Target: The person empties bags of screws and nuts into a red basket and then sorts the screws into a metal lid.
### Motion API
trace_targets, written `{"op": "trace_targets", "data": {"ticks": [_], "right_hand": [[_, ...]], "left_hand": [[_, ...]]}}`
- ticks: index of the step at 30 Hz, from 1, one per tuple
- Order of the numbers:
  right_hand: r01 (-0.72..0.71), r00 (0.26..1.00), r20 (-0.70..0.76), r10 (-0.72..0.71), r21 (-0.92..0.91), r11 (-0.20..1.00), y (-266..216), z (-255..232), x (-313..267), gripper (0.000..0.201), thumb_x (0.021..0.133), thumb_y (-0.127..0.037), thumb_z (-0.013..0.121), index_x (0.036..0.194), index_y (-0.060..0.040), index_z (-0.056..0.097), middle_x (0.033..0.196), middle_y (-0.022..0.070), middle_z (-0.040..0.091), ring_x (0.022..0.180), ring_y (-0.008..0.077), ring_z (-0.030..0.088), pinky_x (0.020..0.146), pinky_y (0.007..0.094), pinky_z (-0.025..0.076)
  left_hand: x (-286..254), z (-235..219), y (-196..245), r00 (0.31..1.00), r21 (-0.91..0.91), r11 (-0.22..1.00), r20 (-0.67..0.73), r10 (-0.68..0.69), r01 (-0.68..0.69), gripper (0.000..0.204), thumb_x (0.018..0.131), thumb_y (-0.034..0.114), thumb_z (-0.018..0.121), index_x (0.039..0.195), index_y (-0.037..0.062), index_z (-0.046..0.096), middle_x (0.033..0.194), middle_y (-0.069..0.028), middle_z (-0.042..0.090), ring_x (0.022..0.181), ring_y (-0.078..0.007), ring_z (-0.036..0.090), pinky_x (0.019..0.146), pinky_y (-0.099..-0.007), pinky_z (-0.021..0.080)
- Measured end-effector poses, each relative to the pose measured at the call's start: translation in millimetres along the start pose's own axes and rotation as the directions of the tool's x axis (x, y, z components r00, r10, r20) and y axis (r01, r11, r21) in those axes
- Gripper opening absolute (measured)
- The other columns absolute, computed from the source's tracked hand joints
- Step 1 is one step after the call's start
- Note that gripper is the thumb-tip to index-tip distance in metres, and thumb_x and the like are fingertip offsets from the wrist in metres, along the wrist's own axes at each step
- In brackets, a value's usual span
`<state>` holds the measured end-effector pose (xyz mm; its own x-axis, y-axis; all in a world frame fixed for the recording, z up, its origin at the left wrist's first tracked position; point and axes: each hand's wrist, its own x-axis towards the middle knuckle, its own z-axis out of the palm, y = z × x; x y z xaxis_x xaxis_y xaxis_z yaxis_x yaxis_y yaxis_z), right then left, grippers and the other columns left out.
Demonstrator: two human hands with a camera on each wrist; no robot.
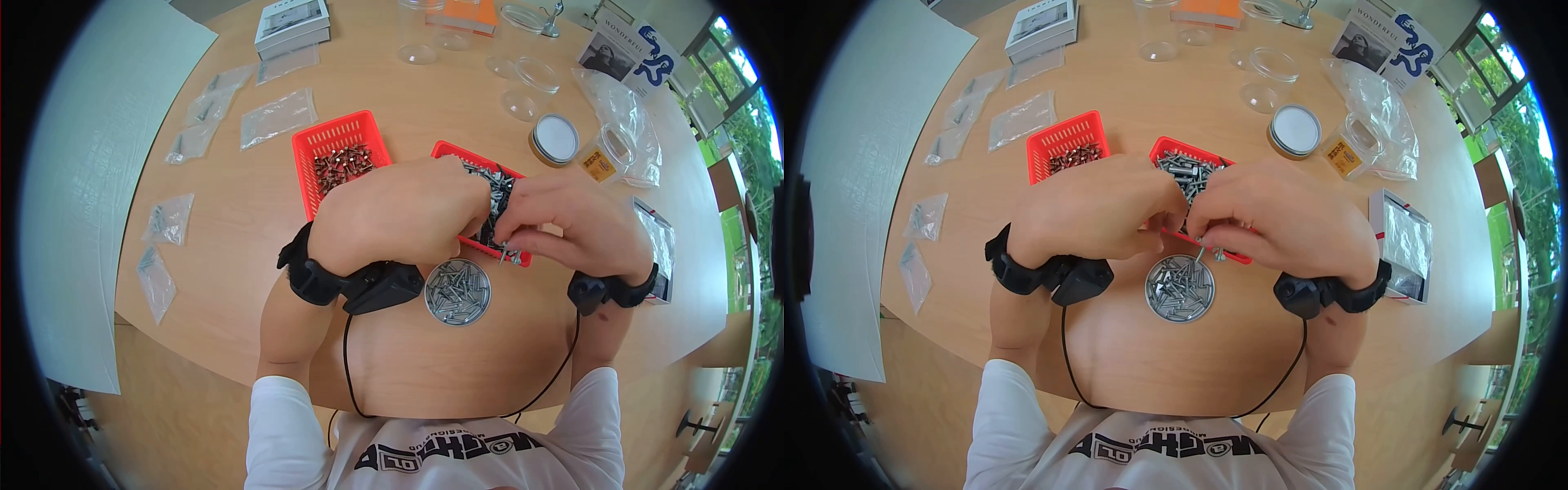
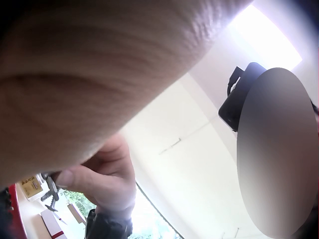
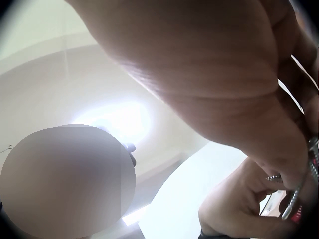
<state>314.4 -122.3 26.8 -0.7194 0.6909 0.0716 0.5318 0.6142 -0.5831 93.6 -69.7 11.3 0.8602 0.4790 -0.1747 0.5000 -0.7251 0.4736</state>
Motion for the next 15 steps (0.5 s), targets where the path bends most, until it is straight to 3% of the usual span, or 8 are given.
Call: {"op": "trace_targets", "data": {"ticks": [8,15], "right_hand": [[-0.064,0.976,0.193,0.102,-0.193,0.979,-16,30,10,0.015,0.086,-0.012,0.07,0.1,-0.0061,0.069,0.099,0.0119,0.065,0.093,0.0319,0.063,0.079,0.039,0.051],[-0.07,0.981,0.162,0.106,-0.214,0.974,-21,40,11,0.023,0.086,-0.015,0.07,0.108,-0.0065,0.067,0.101,0.0131,0.066,0.096,0.0345,0.063,0.083,0.0418,0.052]], "left_hand": [[-8,1,-10,0.987,0.081,0.997,-0.161,0.007,0.006,0.018,0.077,0.009,0.074,0.094,0.0047,0.071,0.091,-0.008,0.07,0.097,-0.0273,0.061,0.083,-0.0372,0.051],[-15,-4,-9,0.985,0.065,0.998,-0.173,-0.016,0.027,0.017,0.079,0.013,0.075,0.094,0.005,0.07,0.091,-0.0088,0.069,0.096,-0.028,0.062,0.083,-0.0376,0.05]]}}
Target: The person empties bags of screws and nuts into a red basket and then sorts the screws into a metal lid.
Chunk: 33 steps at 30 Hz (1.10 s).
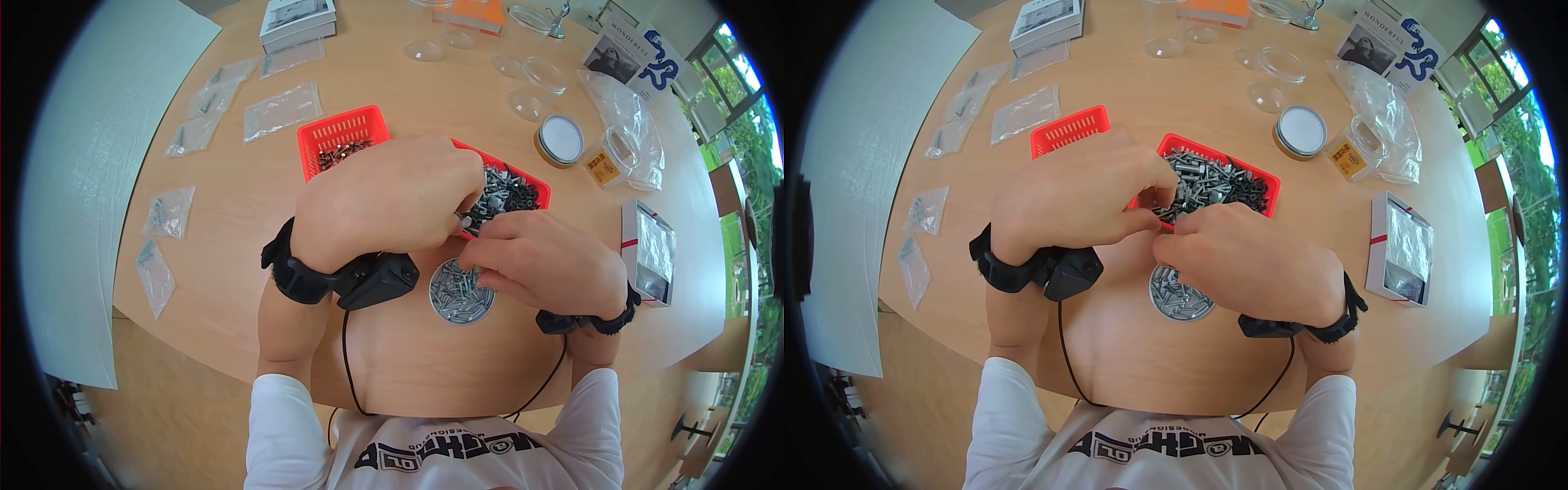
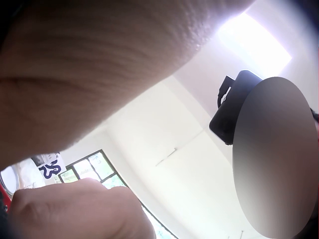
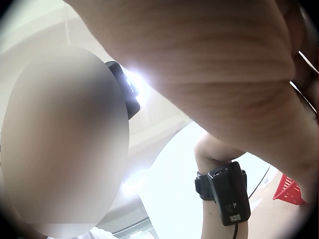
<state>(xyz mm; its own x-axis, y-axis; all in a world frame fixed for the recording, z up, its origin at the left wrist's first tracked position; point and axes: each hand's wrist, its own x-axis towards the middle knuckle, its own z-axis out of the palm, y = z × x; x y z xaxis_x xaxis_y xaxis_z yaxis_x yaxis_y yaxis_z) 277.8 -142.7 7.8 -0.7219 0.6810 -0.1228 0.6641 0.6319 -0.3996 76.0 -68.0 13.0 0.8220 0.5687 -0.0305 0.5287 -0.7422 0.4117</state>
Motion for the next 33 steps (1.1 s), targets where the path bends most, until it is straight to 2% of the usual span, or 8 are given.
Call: {"op": "trace_targets", "data": {"ticks": [20,23,26,29,30,33], "right_hand": [[0.055,0.998,-0.035,-0.054,0.033,0.998,-2,4,3,0.024,0.086,-0.016,0.071,0.108,-0.0073,0.066,0.099,0.0114,0.066,0.094,0.0323,0.064,0.08,0.0405,0.053],[0.151,0.965,-0.223,-0.136,0.052,0.987,8,0,0,0.022,0.087,-0.015,0.072,0.106,-0.0057,0.067,0.094,0.0111,0.067,0.088,0.0304,0.065,0.076,0.0386,0.053],[0.047,0.959,-0.282,-0.033,0.044,0.998,18,-20,-6,0.024,0.085,-0.012,0.069,0.107,-0.0029,0.063,0.093,0.0153,0.066,0.087,0.0341,0.064,0.076,0.0403,0.052],[-0.122,0.93,-0.335,0.154,0.114,0.986,41,-25,-9,0.021,0.085,-0.009,0.07,0.104,-0.0021,0.065,0.086,0.0154,0.067,0.08,0.0331,0.065,0.073,0.0394,0.052],[-0.105,0.92,-0.367,0.138,0.109,0.988,50,-24,-7,0.02,0.084,-0.008,0.07,0.103,-0.0019,0.066,0.079,0.0153,0.066,0.073,0.0328,0.066,0.068,0.0385,0.052],[-0.185,0.914,-0.342,0.22,0.13,0.974,61,-24,-3,0.02,0.083,-0.008,0.071,0.102,-0.0016,0.067,0.083,0.0152,0.067,0.078,0.0327,0.065,0.072,0.0391,0.052]], "left_hand": [[-2,0,-3,0.999,0.022,1.0,-0.048,-0.013,0.014,0.017,0.081,0.014,0.072,0.095,0.0049,0.071,0.09,-0.0094,0.068,0.093,-0.0277,0.063,0.081,-0.0373,0.051],[-2,0,-5,0.998,0.021,1.0,-0.062,0.0,0.001,0.019,0.081,0.013,0.071,0.097,0.0046,0.07,0.091,-0.0093,0.068,0.093,-0.0272,0.063,0.08,-0.037,0.051],[2,3,-12,0.993,-0.061,0.998,-0.119,0.004,-0.012,0.021,0.08,0.011,0.071,0.1,0.0047,0.068,0.092,-0.0091,0.068,0.093,-0.0267,0.064,0.081,-0.0366,0.051],[11,8,-21,0.994,-0.065,0.998,-0.108,-0.017,0.01,0.024,0.079,0.008,0.072,0.103,0.005,0.067,0.093,-0.0091,0.068,0.094,-0.0262,0.064,0.081,-0.0363,0.052],[14,10,-22,0.995,-0.05,0.999,-0.098,-0.02,0.015,0.024,0.079,0.007,0.073,0.103,0.0051,0.067,0.093,-0.0092,0.068,0.094,-0.0264,0.064,0.082,-0.0366,0.052],[26,18,-22,0.998,-0.015,1.0,-0.058,-0.02,0.019,0.027,0.077,0.005,0.074,0.103,0.0051,0.069,0.094,-0.0096,0.068,0.096,-0.0269,0.064,0.083,-0.0377,0.052]]}}
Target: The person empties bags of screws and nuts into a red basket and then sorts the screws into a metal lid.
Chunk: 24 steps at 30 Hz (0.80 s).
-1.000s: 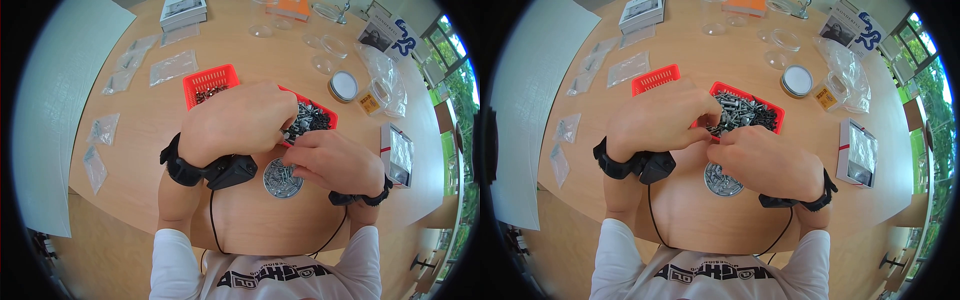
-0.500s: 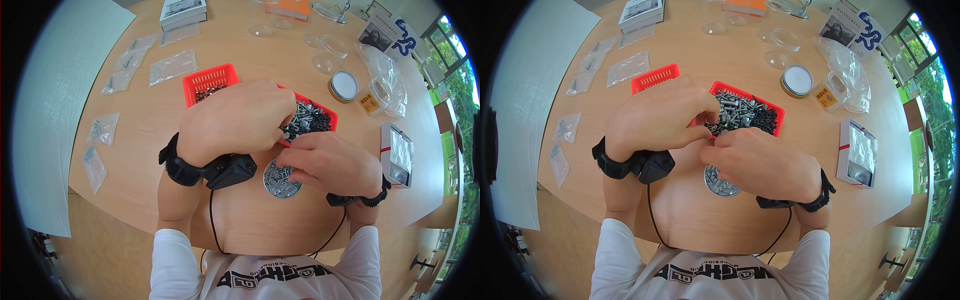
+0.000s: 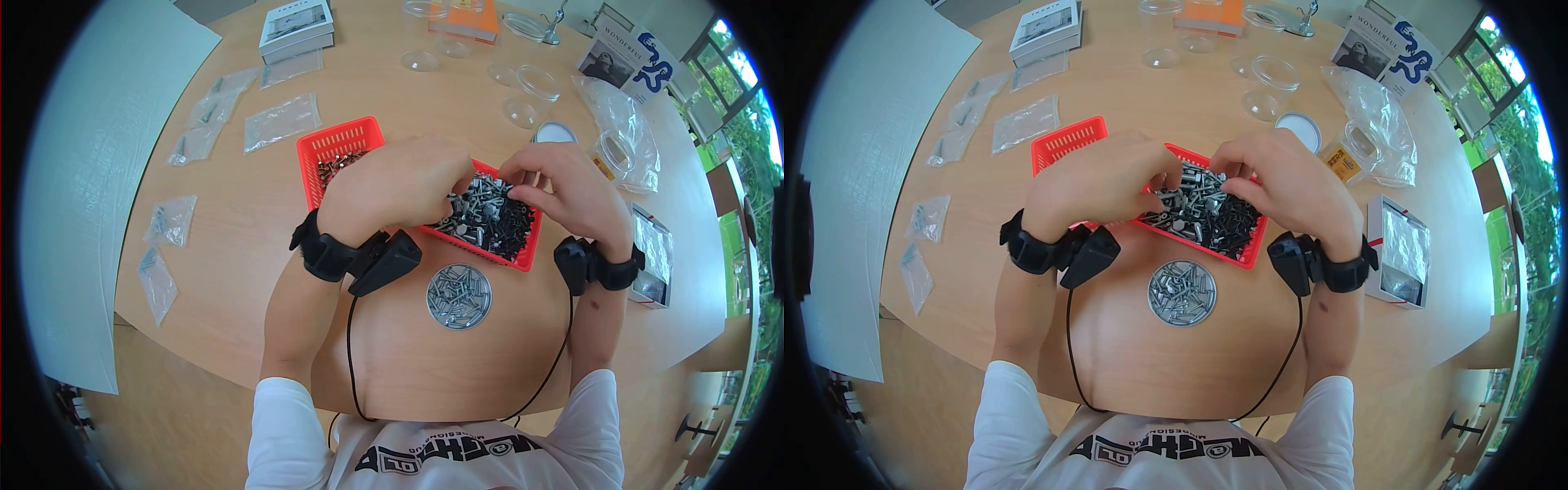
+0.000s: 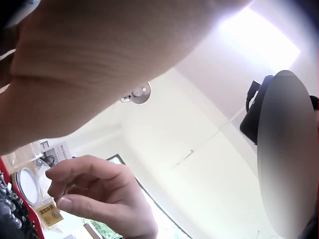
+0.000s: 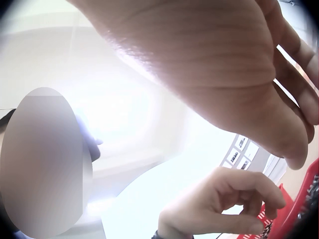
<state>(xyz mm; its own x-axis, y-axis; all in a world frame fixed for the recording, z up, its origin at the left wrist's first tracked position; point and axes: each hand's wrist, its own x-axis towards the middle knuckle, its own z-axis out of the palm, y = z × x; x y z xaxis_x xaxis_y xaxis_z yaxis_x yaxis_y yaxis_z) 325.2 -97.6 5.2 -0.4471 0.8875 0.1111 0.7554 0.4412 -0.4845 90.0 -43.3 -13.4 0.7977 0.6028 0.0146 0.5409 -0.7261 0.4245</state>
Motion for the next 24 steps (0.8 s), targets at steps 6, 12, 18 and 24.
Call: {"op": "trace_targets", "data": {"ticks": [6,12,18,24], "right_hand": [[0.099,0.993,0.068,-0.093,-0.09,0.991,24,33,15,0.019,0.081,-0.009,0.071,0.099,-0.002,0.07,0.099,0.0156,0.066,0.099,0.0348,0.061,0.089,0.0435,0.049],[0.035,0.993,0.12,-0.02,-0.124,0.992,20,37,16,0.018,0.079,-0.009,0.071,0.097,-0.0023,0.07,0.099,0.0156,0.065,0.102,0.0358,0.06,0.09,0.0445,0.047],[0.014,0.989,0.147,-0.002,-0.078,0.997,25,34,19,0.015,0.08,-0.01,0.071,0.093,-0.003,0.069,0.096,0.0147,0.065,0.101,0.0353,0.06,0.088,0.0435,0.048],[0.003,0.989,0.146,0.007,-0.065,0.998,25,30,17,0.014,0.082,-0.013,0.07,0.093,-0.0047,0.068,0.094,0.0143,0.064,0.098,0.0349,0.059,0.086,0.0432,0.047]], "left_hand": [[16,15,5,0.998,0.055,0.998,0.059,-0.012,0.008,0.032,0.073,0.0,0.072,0.105,0.0043,0.071,0.097,-0.0123,0.069,0.101,-0.0294,0.065,0.086,-0.0402,0.052],[23,19,2,0.992,0.039,0.999,0.125,-0.029,0.024,0.026,0.074,0.003,0.068,0.1,0.0029,0.072,0.097,-0.0162,0.07,0.101,-0.0319,0.065,0.086,-0.042,0.053],[22,18,3,0.989,0.051,0.999,0.145,-0.02,0.012,0.024,0.076,0.005,0.068,0.099,0.0025,0.073,0.095,-0.0166,0.07,0.1,-0.0319,0.065,0.085,-0.0422,0.053],[21,13,1,0.991,0.042,0.999,0.136,-0.001,-0.005,0.023,0.078,0.006,0.068,0.1,0.0028,0.073,0.091,-0.0162,0.07,0.099,-0.0322,0.066,0.085,-0.0421,0.052]]}}
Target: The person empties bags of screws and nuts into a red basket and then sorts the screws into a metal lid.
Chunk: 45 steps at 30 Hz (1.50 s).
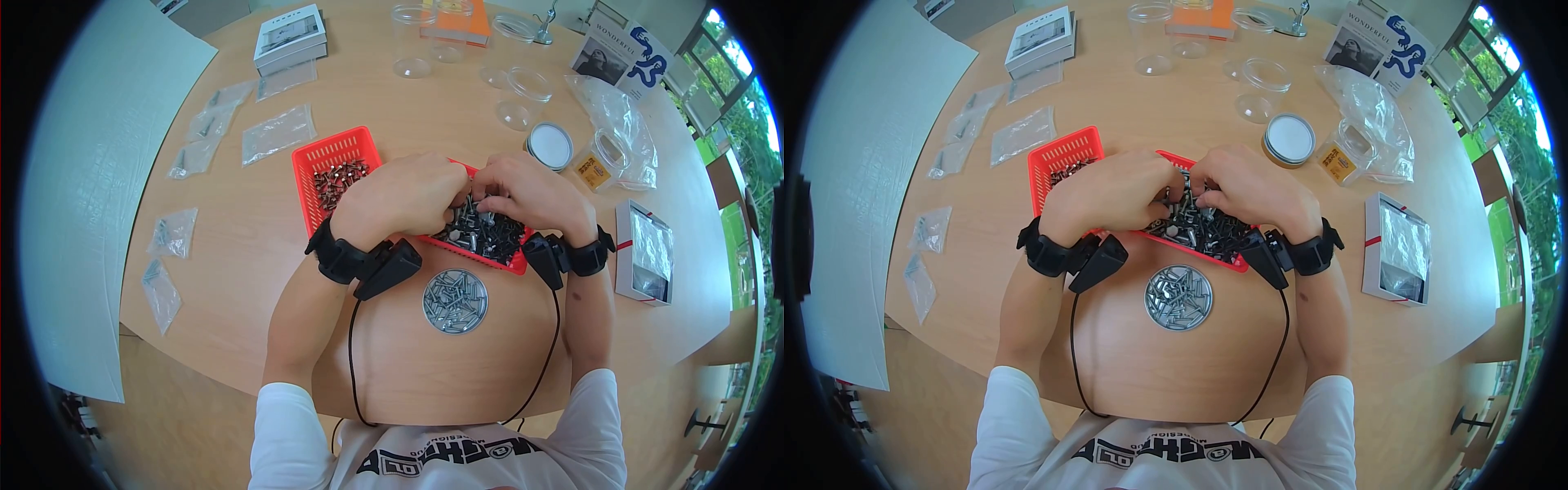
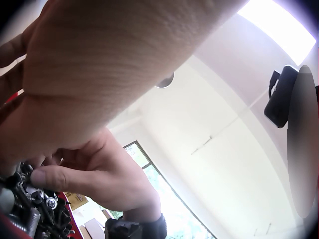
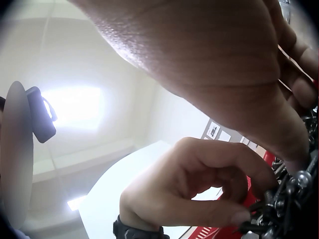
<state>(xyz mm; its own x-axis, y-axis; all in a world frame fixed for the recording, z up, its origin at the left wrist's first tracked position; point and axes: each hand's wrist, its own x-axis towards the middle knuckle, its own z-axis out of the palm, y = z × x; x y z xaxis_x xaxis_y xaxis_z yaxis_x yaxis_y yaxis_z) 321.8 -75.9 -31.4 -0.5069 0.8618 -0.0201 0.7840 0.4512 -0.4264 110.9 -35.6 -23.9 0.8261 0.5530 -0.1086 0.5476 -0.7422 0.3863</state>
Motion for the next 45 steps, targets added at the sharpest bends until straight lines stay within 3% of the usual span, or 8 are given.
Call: {"op": "trace_targets", "data": {"ticks": [9,15,27,30,32,38,42,45], "right_hand": [[-0.011,0.999,-0.041,0.01,-0.011,1.0,8,-2,-3,0.013,0.085,-0.015,0.068,0.091,-0.0033,0.065,0.087,0.0154,0.063,0.093,0.034,0.06,0.081,0.0421,0.048],[-0.033,0.997,-0.074,0.035,0.026,0.999,15,-11,-7,0.016,0.086,-0.012,0.07,0.089,0.0011,0.061,0.075,0.0147,0.063,0.068,0.027,0.062,0.063,0.0361,0.048],[-0.065,0.996,-0.055,0.07,0.086,0.994,9,-19,-11,0.018,0.087,-0.013,0.071,0.089,0.0003,0.06,0.072,0.012,0.061,0.065,0.023,0.059,0.062,0.0345,0.046],[-0.09,0.996,-0.01,0.092,0.098,0.991,-1,-24,-13,0.018,0.087,-0.016,0.07,0.088,0.0,0.061,0.078,0.0154,0.065,0.076,0.0311,0.063,0.068,0.0395,0.049],[-0.077,0.997,-0.001,0.077,0.085,0.993,-4,-26,-14,0.018,0.086,-0.016,0.07,0.088,-0.0003,0.061,0.078,0.0151,0.065,0.076,0.0313,0.063,0.068,0.0396,0.049],[-0.082,0.997,0.01,0.082,0.079,0.994,-18,-30,-20,0.018,0.086,-0.016,0.07,0.087,-0.001,0.06,0.077,0.0148,0.065,0.076,0.033,0.063,0.067,0.0406,0.048],[-0.059,0.998,0.02,0.059,0.029,0.998,-26,-30,-26,0.019,0.087,-0.018,0.069,0.087,-0.0016,0.06,0.076,0.0149,0.064,0.076,0.0352,0.062,0.067,0.0418,0.048],[0.087,0.996,-0.032,-0.088,-0.014,0.996,-25,-24,-30,0.019,0.086,-0.017,0.072,0.084,-0.0054,0.057,0.07,0.0104,0.059,0.067,0.0296,0.06,0.06,0.0384,0.043]], "left_hand": [[11,13,1,0.996,-0.066,0.995,-0.057,0.067,-0.07,0.025,0.083,0.009,0.072,0.107,0.0031,0.072,0.096,-0.0168,0.07,0.101,-0.0348,0.064,0.09,-0.0439,0.05],[14,15,-1,0.999,-0.085,0.996,-0.01,0.032,-0.033,0.027,0.083,0.01,0.074,0.109,0.0039,0.069,0.103,-0.0169,0.069,0.105,-0.0337,0.062,0.09,-0.0431,0.05],[12,11,-2,0.998,-0.126,0.992,0.047,0.037,-0.031,0.027,0.082,0.007,0.074,0.109,0.0054,0.069,0.106,-0.0155,0.065,0.109,-0.0326,0.06,0.091,-0.0421,0.049],[12,14,-3,0.998,-0.142,0.988,0.024,0.063,-0.059,0.027,0.083,0.005,0.073,0.109,0.0046,0.071,0.108,-0.0161,0.066,0.108,-0.0327,0.061,0.091,-0.0416,0.049],[15,13,-3,0.996,-0.137,0.989,0.053,0.068,-0.06,0.026,0.083,0.003,0.072,0.108,0.0035,0.071,0.108,-0.0165,0.067,0.106,-0.033,0.062,0.09,-0.0415,0.049],[15,10,0,0.996,-0.172,0.985,0.077,0.045,-0.031,0.02,0.083,0.001,0.07,0.103,0.0011,0.072,0.09,-0.0182,0.069,0.086,-0.0341,0.067,0.077,-0.0412,0.052],[14,13,-3,0.998,-0.164,0.985,0.029,0.056,-0.051,0.015,0.082,0.002,0.07,0.097,0.0008,0.071,0.085,-0.0184,0.068,0.082,-0.0332,0.067,0.073,-0.0406,0.052],[11,9,-1,0.998,-0.121,0.992,0.05,0.027,-0.021,0.013,0.082,0.003,0.07,0.094,0.0005,0.069,0.086,-0.018,0.068,0.083,-0.0329,0.067,0.074,-0.0413,0.052]]}}
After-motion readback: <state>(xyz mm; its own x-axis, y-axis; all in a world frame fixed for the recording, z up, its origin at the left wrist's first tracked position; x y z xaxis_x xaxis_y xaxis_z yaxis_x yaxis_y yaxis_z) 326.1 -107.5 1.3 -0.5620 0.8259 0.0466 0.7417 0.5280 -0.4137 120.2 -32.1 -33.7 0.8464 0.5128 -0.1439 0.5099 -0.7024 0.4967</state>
